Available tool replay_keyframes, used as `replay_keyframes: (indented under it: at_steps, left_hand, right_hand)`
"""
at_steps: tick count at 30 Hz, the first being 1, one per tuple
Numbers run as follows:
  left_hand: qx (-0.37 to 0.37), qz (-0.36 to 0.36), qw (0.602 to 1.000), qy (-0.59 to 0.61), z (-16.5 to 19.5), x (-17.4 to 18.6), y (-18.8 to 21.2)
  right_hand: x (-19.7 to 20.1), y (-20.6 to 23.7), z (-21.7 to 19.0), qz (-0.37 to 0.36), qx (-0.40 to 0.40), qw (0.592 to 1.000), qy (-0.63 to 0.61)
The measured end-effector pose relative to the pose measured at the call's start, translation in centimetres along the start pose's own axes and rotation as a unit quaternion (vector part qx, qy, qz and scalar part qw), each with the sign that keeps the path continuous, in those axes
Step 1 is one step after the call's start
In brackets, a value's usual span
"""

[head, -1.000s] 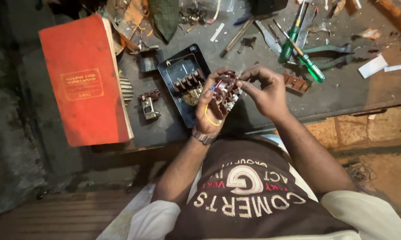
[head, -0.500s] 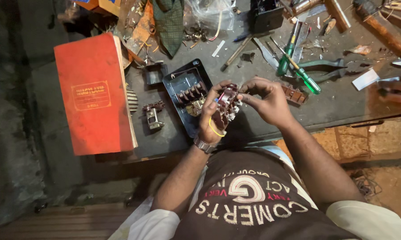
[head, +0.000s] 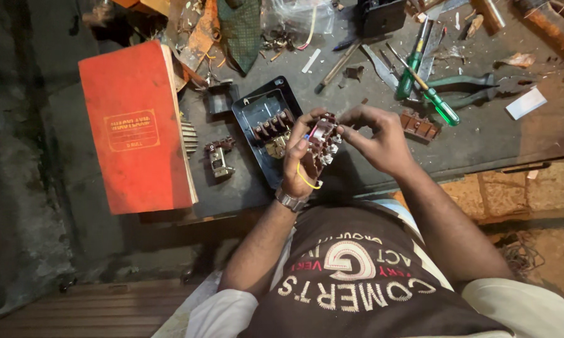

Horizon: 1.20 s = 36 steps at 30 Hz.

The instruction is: The person repairs electrical contactor components at a cluttered workbench. They pick up contactor blocks from a metal tray, manipulate and reposition their internal parts by hand, use a screwdriver to work on the assemblies, and handle small parts and a matchbox while continuing the repair work.

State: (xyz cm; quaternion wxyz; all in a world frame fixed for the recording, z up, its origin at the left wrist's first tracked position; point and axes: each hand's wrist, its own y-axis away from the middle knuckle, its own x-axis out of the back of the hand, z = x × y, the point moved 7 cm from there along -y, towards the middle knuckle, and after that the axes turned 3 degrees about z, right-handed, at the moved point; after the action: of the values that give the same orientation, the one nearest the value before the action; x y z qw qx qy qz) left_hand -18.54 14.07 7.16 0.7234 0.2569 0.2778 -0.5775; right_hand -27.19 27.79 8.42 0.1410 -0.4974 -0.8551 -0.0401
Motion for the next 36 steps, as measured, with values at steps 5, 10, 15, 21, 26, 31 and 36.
replay_keyframes:
  at_steps: [5,10,15,21,26,31,36]
  left_hand:
    - [0.008,0.005,1.000,0.011,-0.3,0.2,-0.2]
    - [0.000,0.003,1.000,0.019,-0.4,0.2,-0.4]
    - [-0.007,-0.004,1.000,0.004,-0.2,0.1,-0.3]
    - [0.003,-0.006,1.000,0.013,-0.4,0.1,-0.5]
    - [-0.014,-0.007,1.000,-0.012,-0.3,0.1,-0.6]
    - [-0.003,0.001,1.000,-0.003,-0.4,0.2,-0.6]
    - [-0.018,-0.006,1.000,-0.022,-0.5,0.0,-0.4]
  right_hand:
    - [-0.3,0.2,0.2,0.014,0.042,0.998,0.036]
    - [-0.5,0.3,1.0,0.010,0.008,1.000,0.012]
    - [-0.8,0.1,1.2,-0.002,0.010,0.999,-0.032]
    - [-1.0,-0.1,1.9,-0.016,-0.031,0.992,-0.125]
    - [-0.7,-0.3,1.6,-0.008,-0.011,1.000,-0.001]
    - [-1.0,-0.3,1.2,-0.030,-0.022,0.991,-0.127]
    - [-0.6,-0.4,0.5,-0.009,0.029,0.996,0.086]
